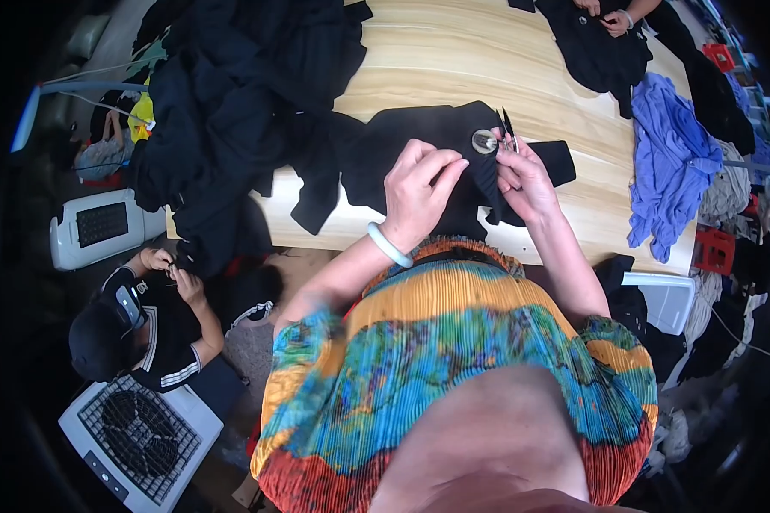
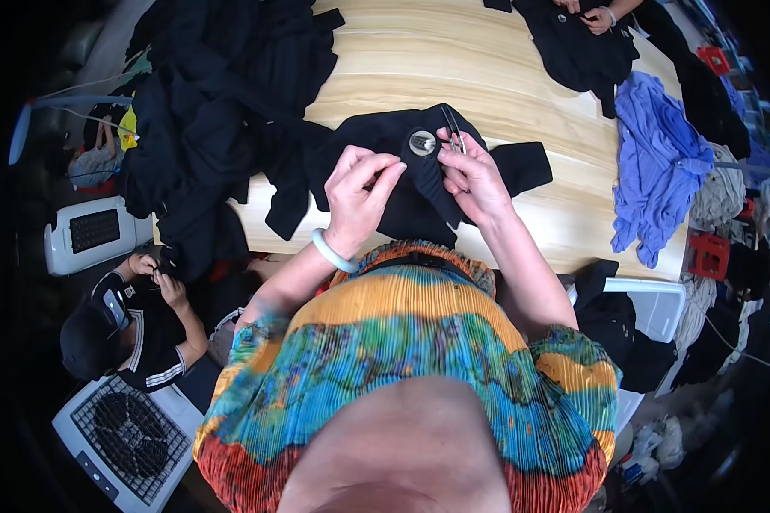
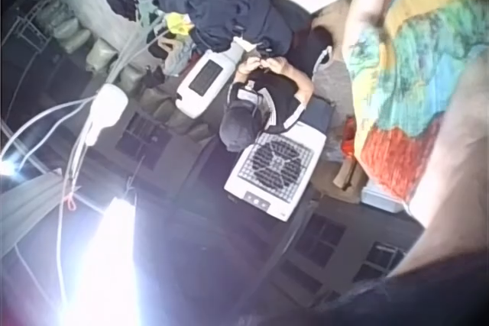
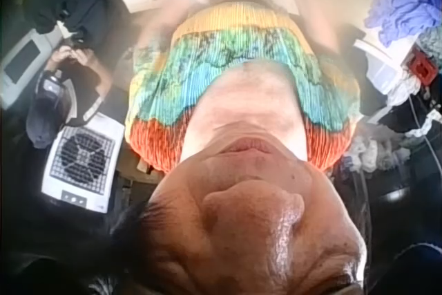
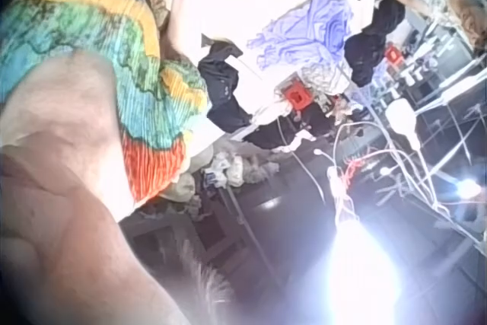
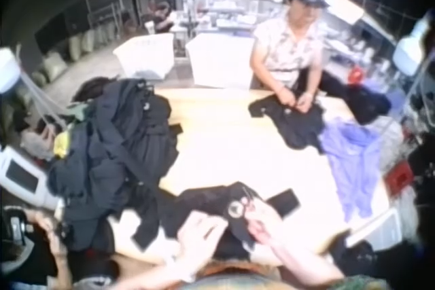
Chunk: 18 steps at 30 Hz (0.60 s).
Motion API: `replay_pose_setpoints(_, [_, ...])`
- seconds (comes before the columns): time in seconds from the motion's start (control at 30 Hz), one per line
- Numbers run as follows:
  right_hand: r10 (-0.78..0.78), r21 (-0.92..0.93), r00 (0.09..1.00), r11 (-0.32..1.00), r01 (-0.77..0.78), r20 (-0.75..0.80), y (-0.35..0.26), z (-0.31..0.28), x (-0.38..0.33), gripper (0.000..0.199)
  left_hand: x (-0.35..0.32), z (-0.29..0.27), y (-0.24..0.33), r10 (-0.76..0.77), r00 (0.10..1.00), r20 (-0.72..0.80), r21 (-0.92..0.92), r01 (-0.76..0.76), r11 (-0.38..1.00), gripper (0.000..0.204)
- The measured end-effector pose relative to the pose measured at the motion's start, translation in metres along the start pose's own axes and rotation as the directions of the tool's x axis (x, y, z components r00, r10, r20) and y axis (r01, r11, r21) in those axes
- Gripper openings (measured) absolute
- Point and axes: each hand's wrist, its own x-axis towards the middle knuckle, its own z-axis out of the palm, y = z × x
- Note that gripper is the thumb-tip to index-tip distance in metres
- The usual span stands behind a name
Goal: Trim excess threads from black garments using thread snips.
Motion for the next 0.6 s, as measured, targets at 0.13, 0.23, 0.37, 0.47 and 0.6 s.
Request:
replay_pose_setpoints(0.13, [-0.047, -0.055, 0.999, 0.997, 0.045, -0.026, 0.002, 0.004, -0.001, 0.022, -0.002, 0.003, -0.003, -0.023, 0.998, 0.066, 0.026, 0.021, 0.999, 0.007])
replay_pose_setpoints(0.23, [-0.018, -0.035, 1.0, 0.999, 0.018, 0.008, 0.009, 0.004, -0.001, 0.022, -0.005, 0.012, -0.015, -0.216, 0.968, 0.126, -0.122, 0.231, 0.965, 0.005])
replay_pose_setpoints(0.37, [-0.058, -0.066, 0.998, 0.996, 0.056, -0.031, 0.009, 0.006, -0.001, 0.023, -0.006, 0.013, -0.012, -0.439, 0.865, 0.244, -0.302, 0.498, 0.813, 0.014])
replay_pose_setpoints(0.47, [-0.101, -0.12, 0.993, 0.988, 0.093, -0.055, 0.013, 0.008, -0.003, 0.024, -0.004, 0.014, -0.01, -0.483, 0.829, 0.28, -0.329, 0.556, 0.764, 0.016])
replay_pose_setpoints(0.6, [-0.125, -0.169, 0.987, 0.98, 0.106, -0.103, 0.019, 0.012, -0.002, 0.023, -0.002, 0.019, -0.01, -0.566, 0.781, 0.262, -0.411, 0.621, 0.667, 0.014])
